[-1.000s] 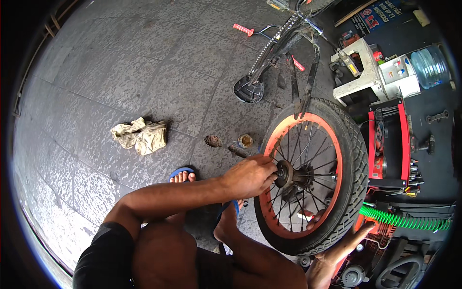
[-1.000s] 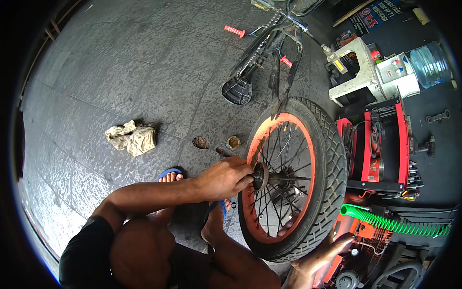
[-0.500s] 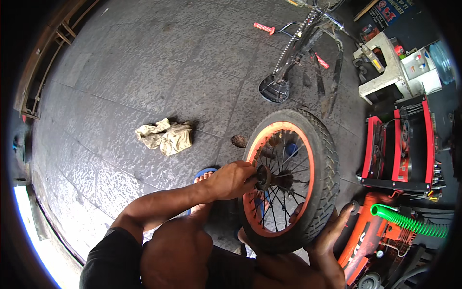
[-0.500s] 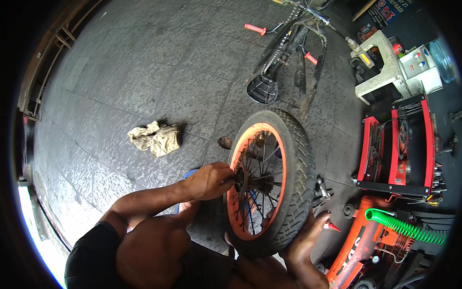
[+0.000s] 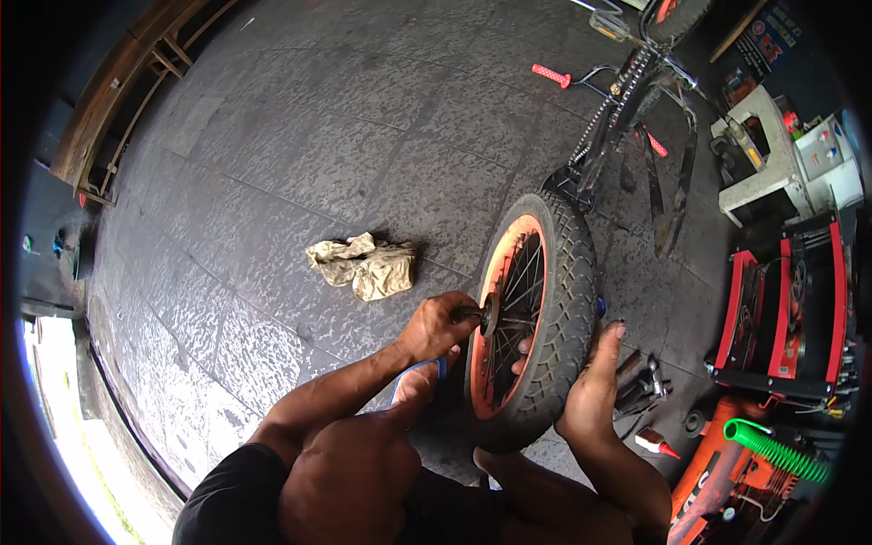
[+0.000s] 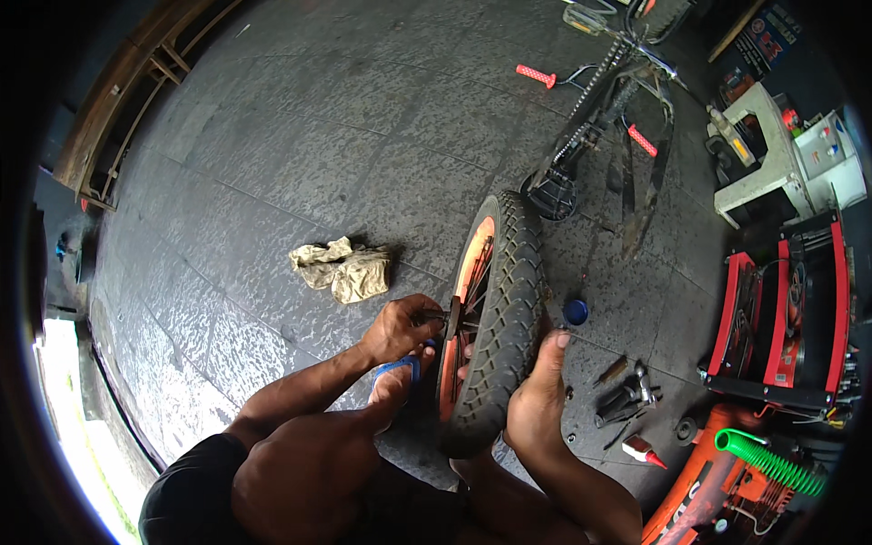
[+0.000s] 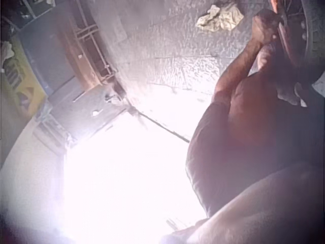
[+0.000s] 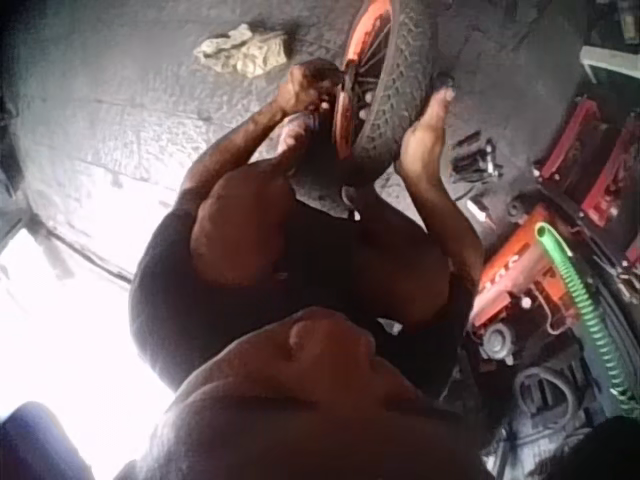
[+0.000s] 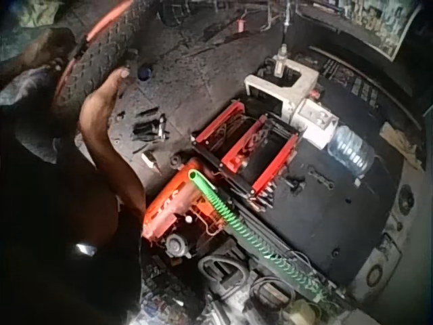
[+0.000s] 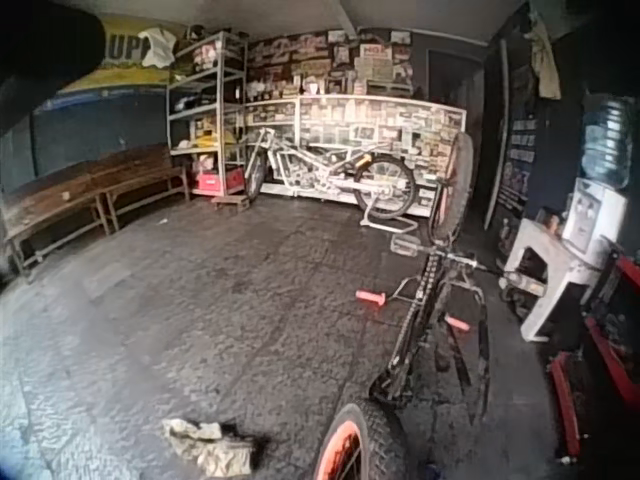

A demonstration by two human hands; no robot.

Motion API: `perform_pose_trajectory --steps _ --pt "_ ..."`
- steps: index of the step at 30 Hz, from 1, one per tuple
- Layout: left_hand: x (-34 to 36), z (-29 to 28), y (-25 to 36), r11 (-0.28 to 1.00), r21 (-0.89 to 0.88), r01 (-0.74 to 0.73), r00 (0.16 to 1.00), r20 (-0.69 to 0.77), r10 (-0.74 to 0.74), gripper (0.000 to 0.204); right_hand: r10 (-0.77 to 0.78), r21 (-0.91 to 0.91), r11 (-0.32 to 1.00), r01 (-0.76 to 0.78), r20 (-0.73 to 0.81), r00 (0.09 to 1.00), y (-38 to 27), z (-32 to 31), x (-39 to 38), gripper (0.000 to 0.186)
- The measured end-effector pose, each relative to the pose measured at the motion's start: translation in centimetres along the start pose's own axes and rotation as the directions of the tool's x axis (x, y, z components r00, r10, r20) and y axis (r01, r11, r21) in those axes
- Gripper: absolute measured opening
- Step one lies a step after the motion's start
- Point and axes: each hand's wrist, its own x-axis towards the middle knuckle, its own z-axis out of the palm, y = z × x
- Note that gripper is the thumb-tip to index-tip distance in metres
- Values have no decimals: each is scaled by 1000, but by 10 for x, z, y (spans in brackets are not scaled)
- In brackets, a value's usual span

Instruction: The person handles and greases bearing parts from a bicycle wheel by hand, wipes their hands with a cloth, and works on the wheel axle using pliers.

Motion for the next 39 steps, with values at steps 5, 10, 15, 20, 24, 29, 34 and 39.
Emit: perform_pose_trajectory --steps 5,10,15,20,24,29,34,39 --pt "4 4 -19 886 -433 167 986 60 -156 23 -73 -233 969 83 51 996 8 0 15 88" --pt "9 -2 -43 789 -610 73 996 0 -92 17 -207 -506 807 304 239 949 -22 -3 31 70" --pt "12 2 -44 790 -602 115 993 38 -116 16 -332 -553 785 278 2 943 -13 -103 76 28" --pt "9 -2 -55 607 -736 300 948 160 -275 12 -176 -563 791 239 165 970 41 -151 87 24" --pt "0 -4 -32 638 -730 245 964 109 -244 11 -109 -717 673 182 147 983 44 -135 84 26" --pt "-2 -7 -41 878 -479 2 999 35 17 14 -67 -807 520 279 287 956 31 -119 85 27" --pt "-1 -2 -39 750 -637 177 981 54 -185 17 -226 -795 436 421 356 907 45 -127 81 23" --pt "-3 -2 -37 807 -562 179 982 45 -186 18 -331 -775 322 543 445 832 54 -129 87 18"
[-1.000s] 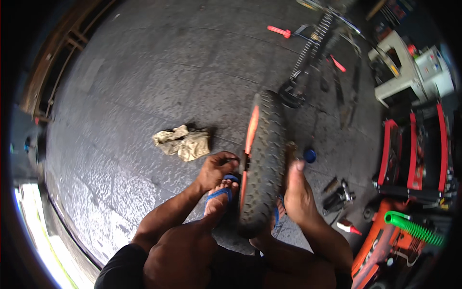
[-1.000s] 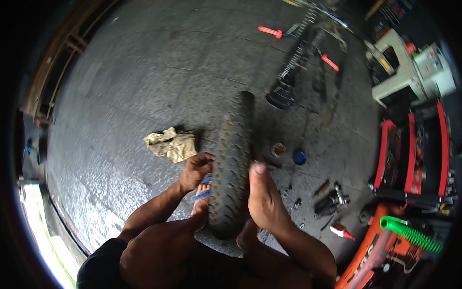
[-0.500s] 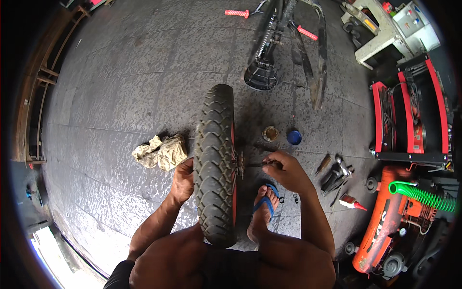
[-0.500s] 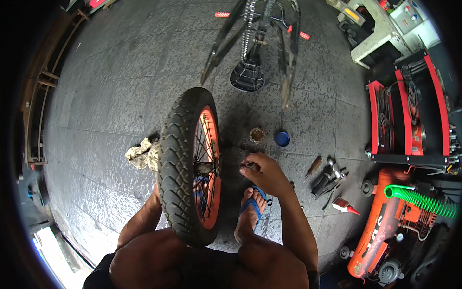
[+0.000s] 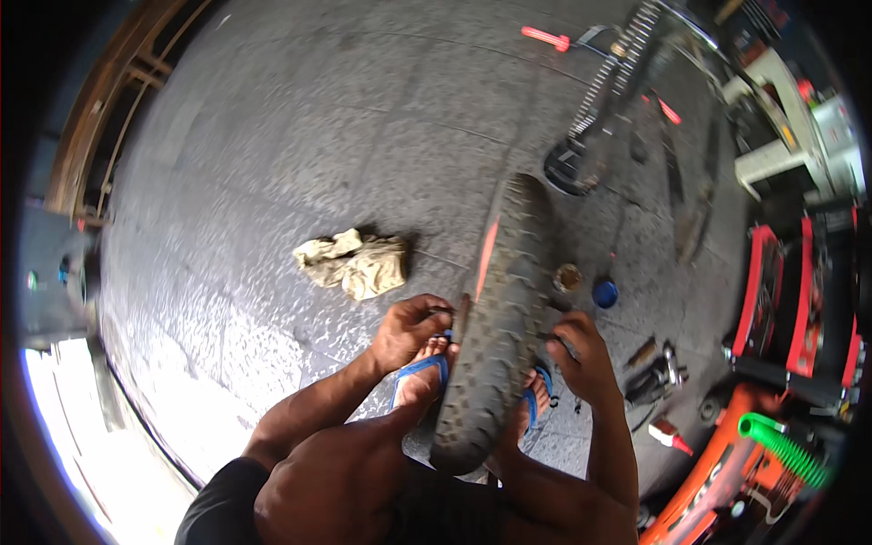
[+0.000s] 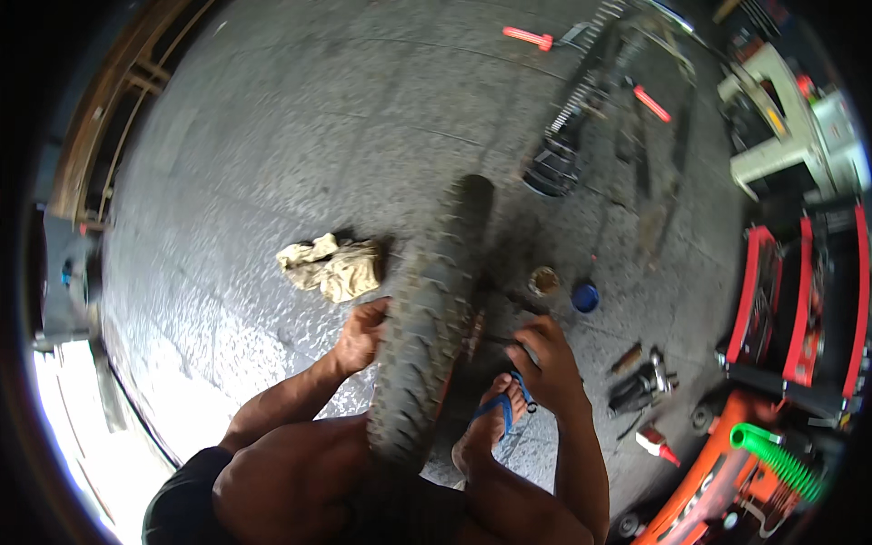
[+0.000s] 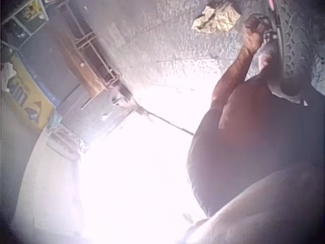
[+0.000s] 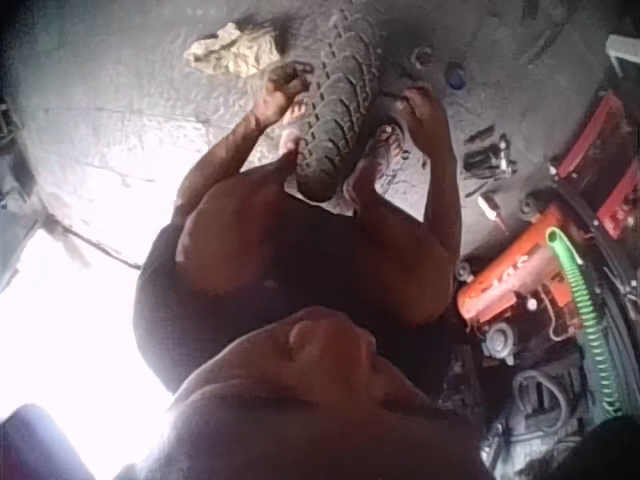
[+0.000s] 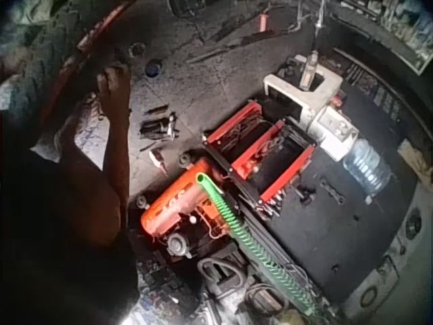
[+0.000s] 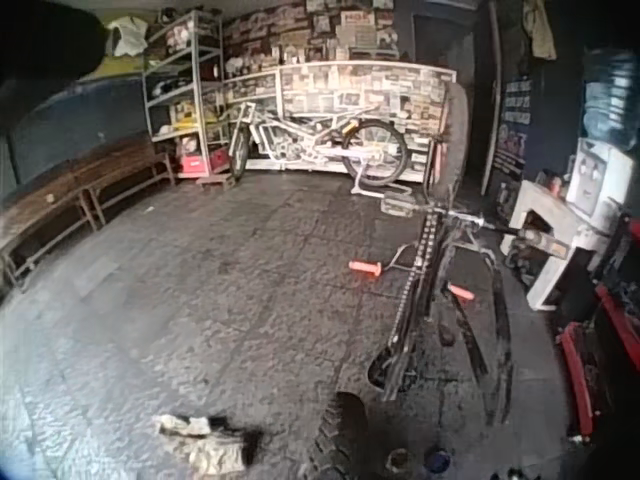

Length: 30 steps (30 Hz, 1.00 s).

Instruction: The person handles and greases bearing parts from a bicycle wheel by hand, wipes their hands with a cloth, and works on the wheel axle using pliers.

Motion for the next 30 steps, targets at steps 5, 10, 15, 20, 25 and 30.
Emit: perform_pose_trajectory --steps 5,10,15,20,25,30 --pt "3 1 -3 988 -89 127 988 99 -118 17 -16 -40 999 20 110 994 10 -9 -3 17" --pt "8 -8 17 982 182 57 976 199 -94 28 94 5 995 -96 130 987 -9 -15 7 26" --pt "20 -13 28 939 344 30 920 357 -160 30 275 122 949 -291 138 952 -2 -15 0 42" --pt "29 -19 22 954 293 -56 877 472 -94 24 225 121 960 -254 211 951 0 -25 -6 43" --pt "35 -26 28 938 343 -56 854 503 -133 29 218 99 963 -251 260 941 -3 -18 12 45" --pt "42 -33 24 948 309 -74 795 592 -130 32 239 -33 971 -238 220 946 14 -17 3 48"
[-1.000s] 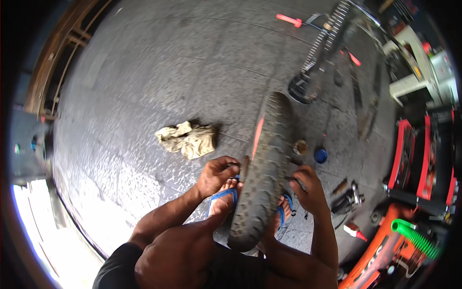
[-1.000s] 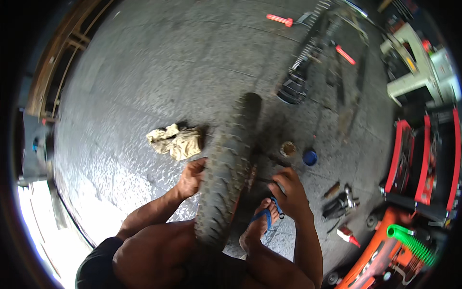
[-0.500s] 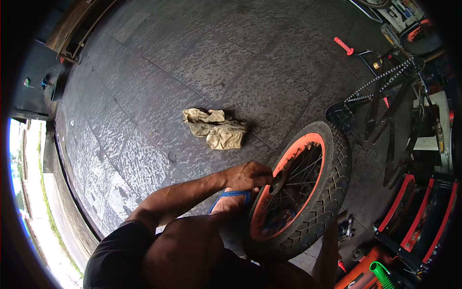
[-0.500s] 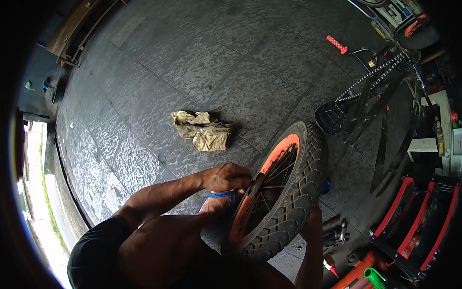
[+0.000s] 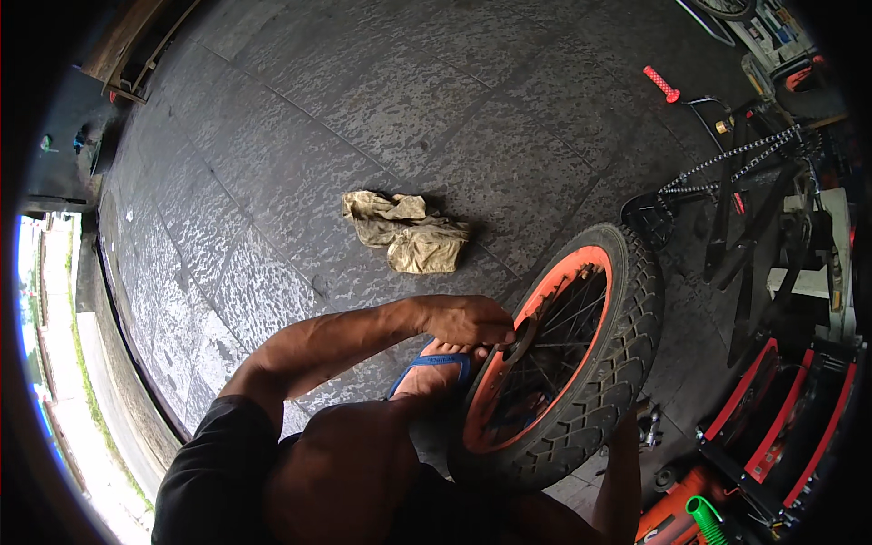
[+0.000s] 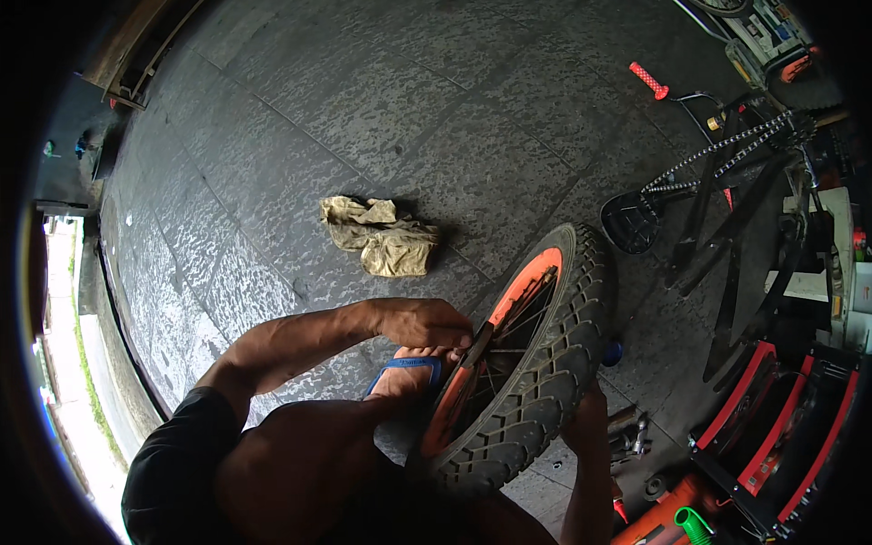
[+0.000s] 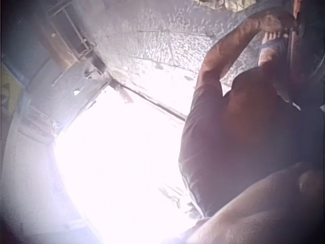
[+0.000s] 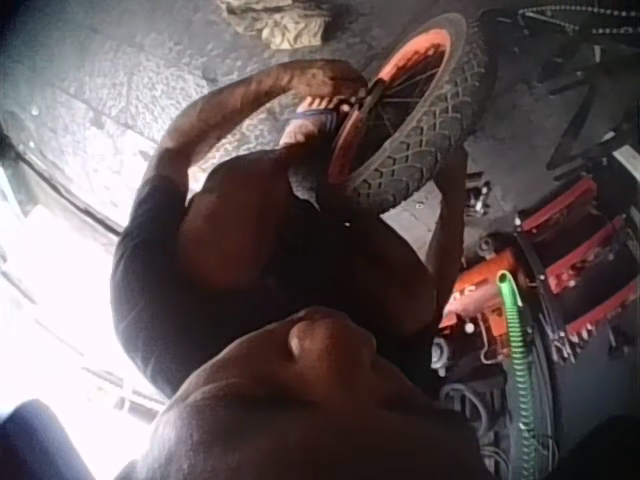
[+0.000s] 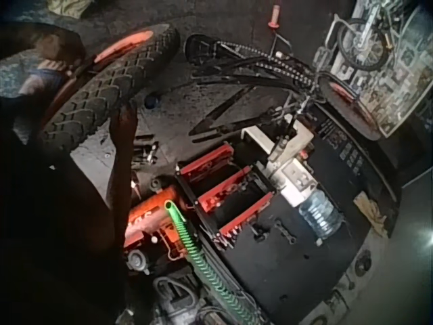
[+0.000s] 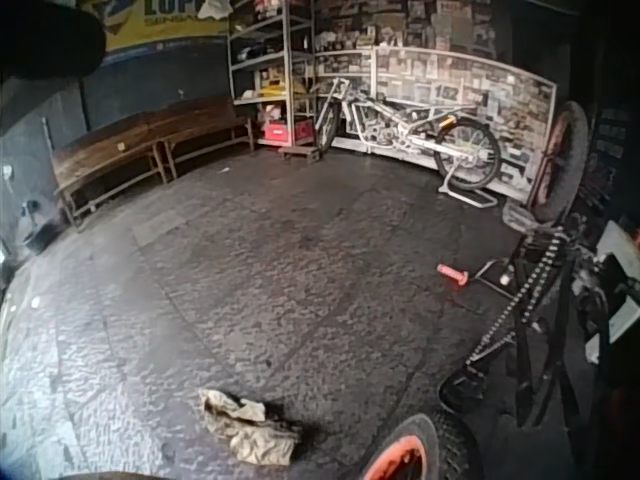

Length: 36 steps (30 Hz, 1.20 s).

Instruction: The person handles and greases bearing parts from a bicycle wheel by hand, wipes their hands with a cloth, and works on the wheel axle using pliers.

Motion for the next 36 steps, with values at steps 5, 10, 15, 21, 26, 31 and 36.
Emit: perform_pose_trajectory --steps 5,10,15,21,26,31,36 --pt "-3 1 7 997 35 71 997 11 -71 28 -29 77 997 25 50 998 -14 -5 6 37" --pt "-1 2 5 967 235 -100 993 -35 111 27 -111 122 988 96 117 987 -28 -13 12 26" --pt "1 0 5 828 476 -296 942 2 335 22 0 415 907 -75 178 984 -25 -11 9 20" --pt "-6 2 8 882 417 -221 957 -80 278 23 205 480 831 -280 204 957 -48 -11 5 18" --pt "-18 -6 22 953 304 1 982 -182 57 29 255 399 859 -321 212 944 -44 -10 6 19" --pt "-20 -3 14 929 363 -66 968 -204 149 24 235 424 854 -302 203 950 -28 -3 4 20" --pt "-15 1 9 893 429 -134 955 -186 232 23 231 375 882 -284 181 956 -31 0 7 19"
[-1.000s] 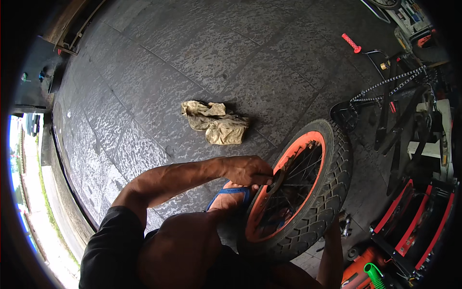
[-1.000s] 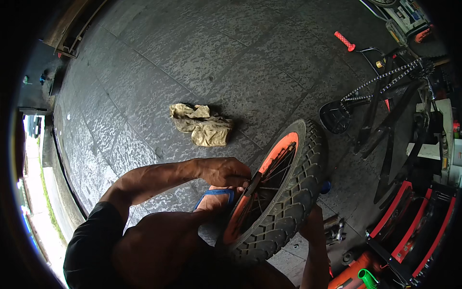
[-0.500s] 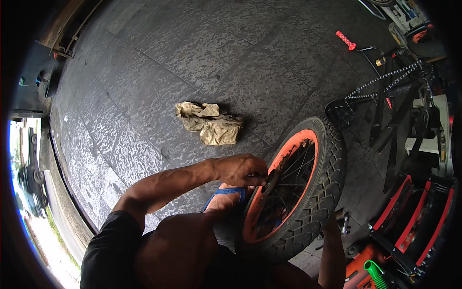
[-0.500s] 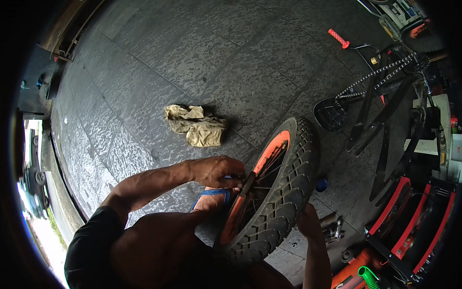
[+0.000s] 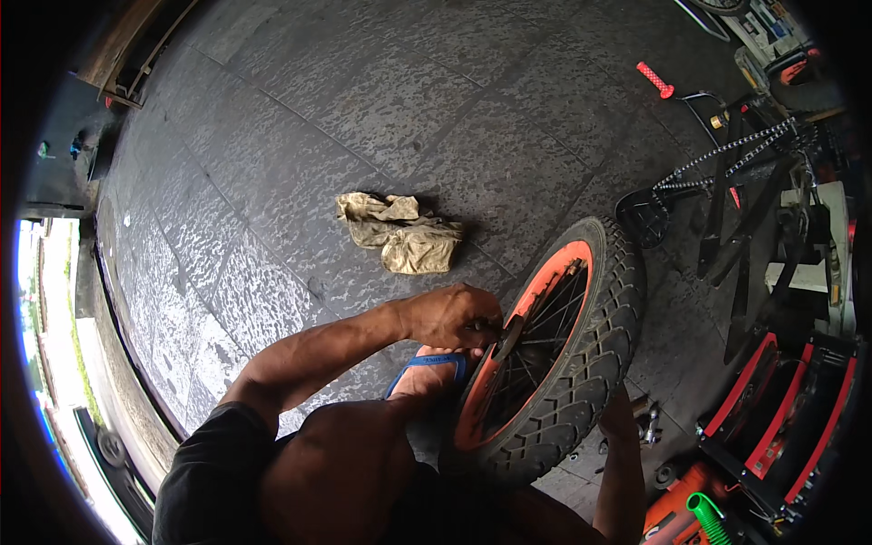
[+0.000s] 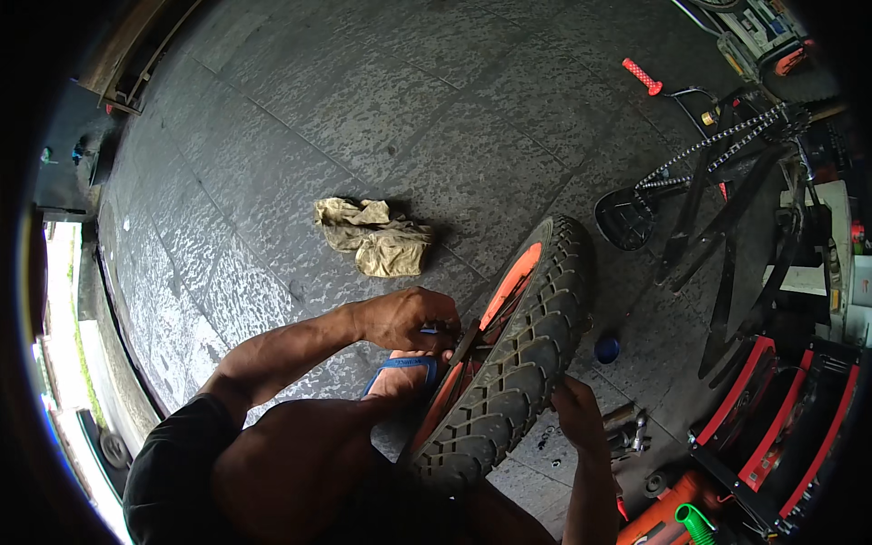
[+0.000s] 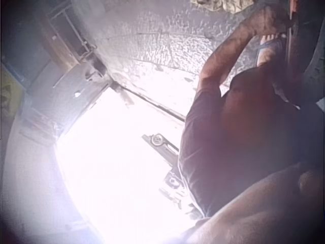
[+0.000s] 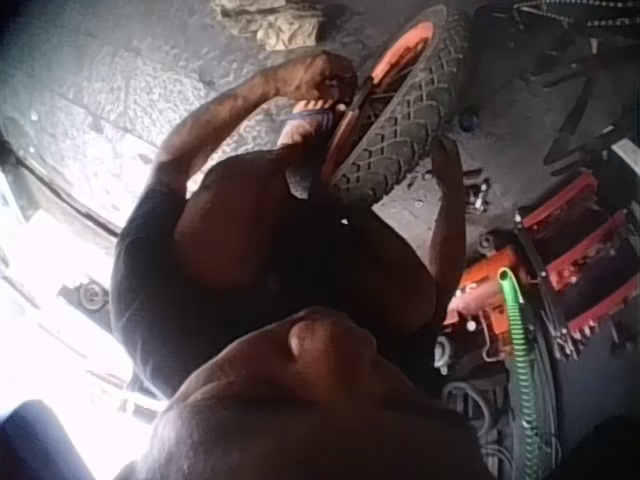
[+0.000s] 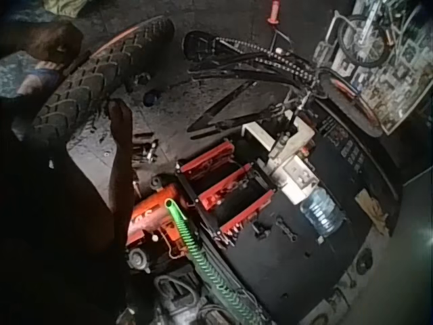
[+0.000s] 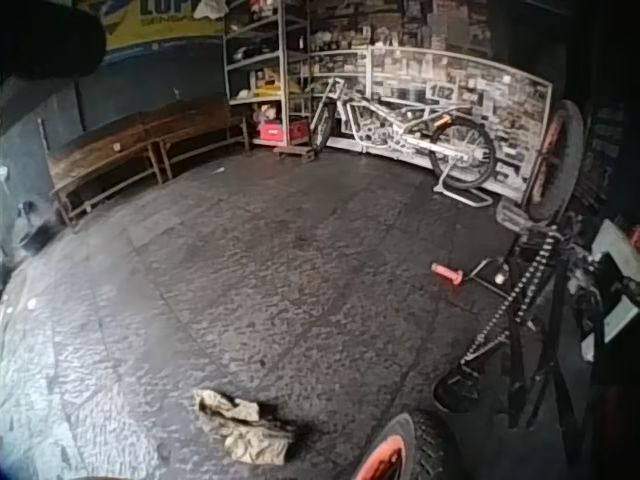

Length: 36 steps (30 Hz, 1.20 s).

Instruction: The person handles and greases bearing parts from a bicycle wheel by hand, wipes their hands with a cloth, and works on the wheel axle using pliers.

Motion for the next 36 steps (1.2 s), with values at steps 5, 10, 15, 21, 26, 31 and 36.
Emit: perform_pose_trajectory --steps 5,10,15,21,26,31,36 --pt "4 -1 1 989 64 -132 990 -35 135 20 -37 109 993 36 8 999 23 -2 5 23" --pt "-2 -4 5 992 108 -59 997 -51 65 24 -47 58 997 43 78 996 24 -9 9 25" --pt "3 -5 21 990 101 -102 992 -60 109 26 -45 130 991 37 52 998 31 -23 -1 23" --pt "3 0 29 998 -52 -30 991 -131 23 37 -69 140 988 67 10 998 23 -18 -12 24" --pt "5 4 23 996 -75 45 996 -74 -51 31 -66 123 990 71 -41 997 22 -14 -16 26" --pt "13 5 38 999 12 -36 992 -123 37 23 -204 65 975 214 -134 970 29 -13 -16 28" --pt "14 8 30 983 179 -51 995 -76 65 19 -318 -69 948 310 -214 924 41 -6 -11 30"
